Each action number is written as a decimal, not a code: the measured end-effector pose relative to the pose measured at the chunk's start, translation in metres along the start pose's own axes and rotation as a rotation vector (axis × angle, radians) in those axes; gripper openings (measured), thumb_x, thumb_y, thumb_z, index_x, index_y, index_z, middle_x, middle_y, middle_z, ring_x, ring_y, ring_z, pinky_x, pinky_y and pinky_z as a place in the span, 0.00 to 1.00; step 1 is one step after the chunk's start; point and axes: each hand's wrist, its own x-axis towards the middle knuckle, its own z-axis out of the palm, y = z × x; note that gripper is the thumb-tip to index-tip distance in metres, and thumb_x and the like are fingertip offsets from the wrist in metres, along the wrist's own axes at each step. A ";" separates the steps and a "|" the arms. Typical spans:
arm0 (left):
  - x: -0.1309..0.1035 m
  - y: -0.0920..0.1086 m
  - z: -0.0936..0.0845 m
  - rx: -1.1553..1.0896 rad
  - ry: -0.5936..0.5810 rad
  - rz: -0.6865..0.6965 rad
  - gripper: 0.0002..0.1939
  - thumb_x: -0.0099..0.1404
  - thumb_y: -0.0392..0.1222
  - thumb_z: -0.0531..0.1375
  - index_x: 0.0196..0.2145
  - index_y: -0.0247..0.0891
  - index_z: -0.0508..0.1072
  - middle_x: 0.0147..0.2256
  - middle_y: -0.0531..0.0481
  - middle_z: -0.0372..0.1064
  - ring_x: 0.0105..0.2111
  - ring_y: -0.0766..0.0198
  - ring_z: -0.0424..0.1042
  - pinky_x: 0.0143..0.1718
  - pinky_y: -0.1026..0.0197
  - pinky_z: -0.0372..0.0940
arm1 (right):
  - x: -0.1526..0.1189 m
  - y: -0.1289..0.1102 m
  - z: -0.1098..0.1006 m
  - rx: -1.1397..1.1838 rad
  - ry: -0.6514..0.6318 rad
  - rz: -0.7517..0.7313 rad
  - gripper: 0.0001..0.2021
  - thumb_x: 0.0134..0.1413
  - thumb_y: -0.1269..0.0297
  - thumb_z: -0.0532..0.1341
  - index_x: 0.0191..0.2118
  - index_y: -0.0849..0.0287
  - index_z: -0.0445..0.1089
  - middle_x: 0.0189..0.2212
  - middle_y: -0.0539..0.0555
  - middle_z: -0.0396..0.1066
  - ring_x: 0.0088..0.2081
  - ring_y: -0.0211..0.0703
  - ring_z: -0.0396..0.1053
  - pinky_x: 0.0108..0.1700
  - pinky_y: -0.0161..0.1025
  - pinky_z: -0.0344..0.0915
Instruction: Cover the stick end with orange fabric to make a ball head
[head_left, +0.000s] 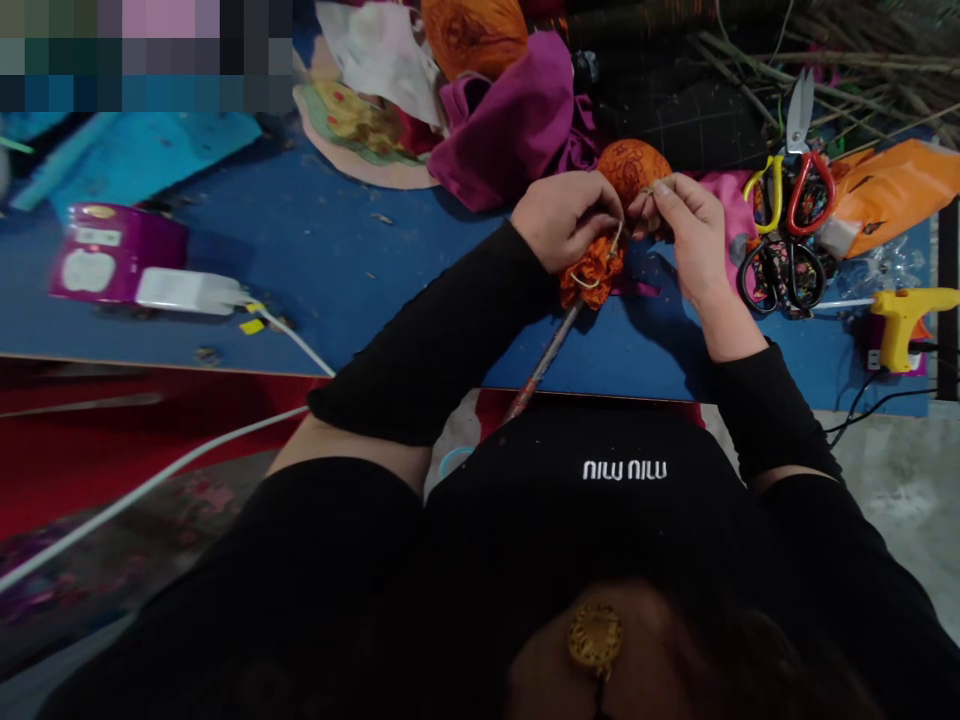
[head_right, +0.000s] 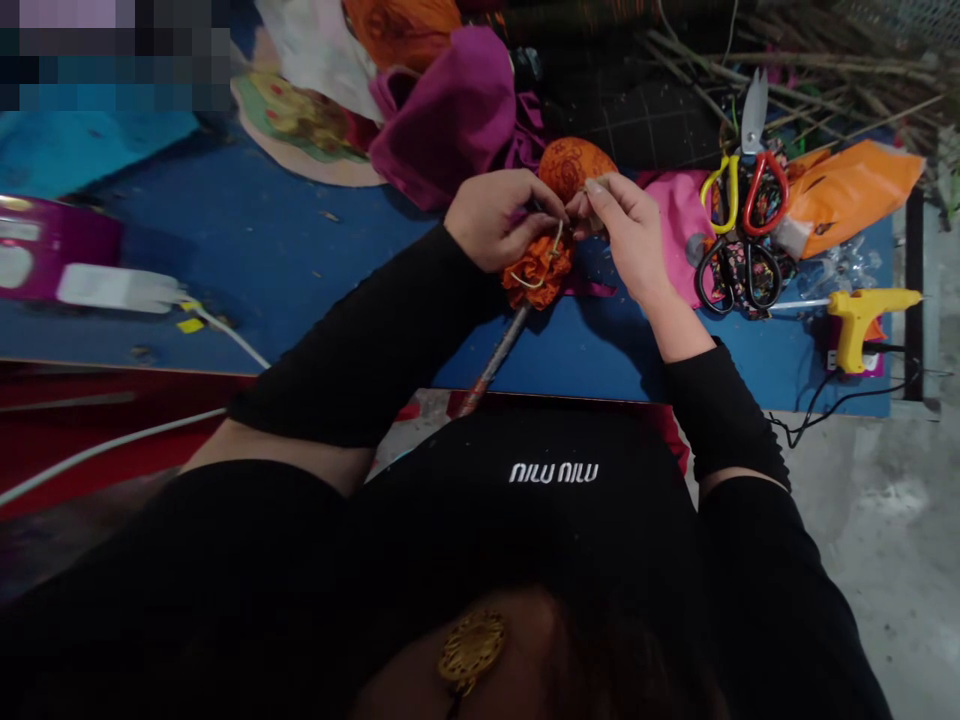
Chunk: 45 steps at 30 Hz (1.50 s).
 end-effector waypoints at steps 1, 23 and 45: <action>-0.001 -0.001 0.000 -0.025 0.011 -0.022 0.10 0.69 0.50 0.59 0.41 0.47 0.78 0.42 0.49 0.76 0.47 0.54 0.70 0.58 0.52 0.60 | -0.001 -0.001 0.001 -0.003 0.017 0.013 0.30 0.53 0.26 0.61 0.28 0.51 0.60 0.31 0.49 0.73 0.33 0.37 0.69 0.43 0.43 0.73; 0.013 -0.034 0.037 -0.273 0.369 0.106 0.25 0.66 0.71 0.61 0.34 0.46 0.73 0.29 0.53 0.72 0.29 0.63 0.66 0.36 0.55 0.63 | -0.011 -0.014 0.000 -0.223 -0.059 -0.174 0.20 0.66 0.42 0.60 0.30 0.51 0.68 0.35 0.51 0.74 0.41 0.45 0.74 0.52 0.49 0.77; 0.013 -0.013 0.038 -0.438 0.281 -0.017 0.13 0.54 0.51 0.75 0.25 0.45 0.78 0.22 0.56 0.73 0.27 0.64 0.65 0.33 0.55 0.69 | 0.002 -0.015 0.002 -0.196 -0.091 -0.234 0.17 0.65 0.42 0.62 0.47 0.49 0.74 0.44 0.50 0.75 0.51 0.44 0.75 0.59 0.47 0.76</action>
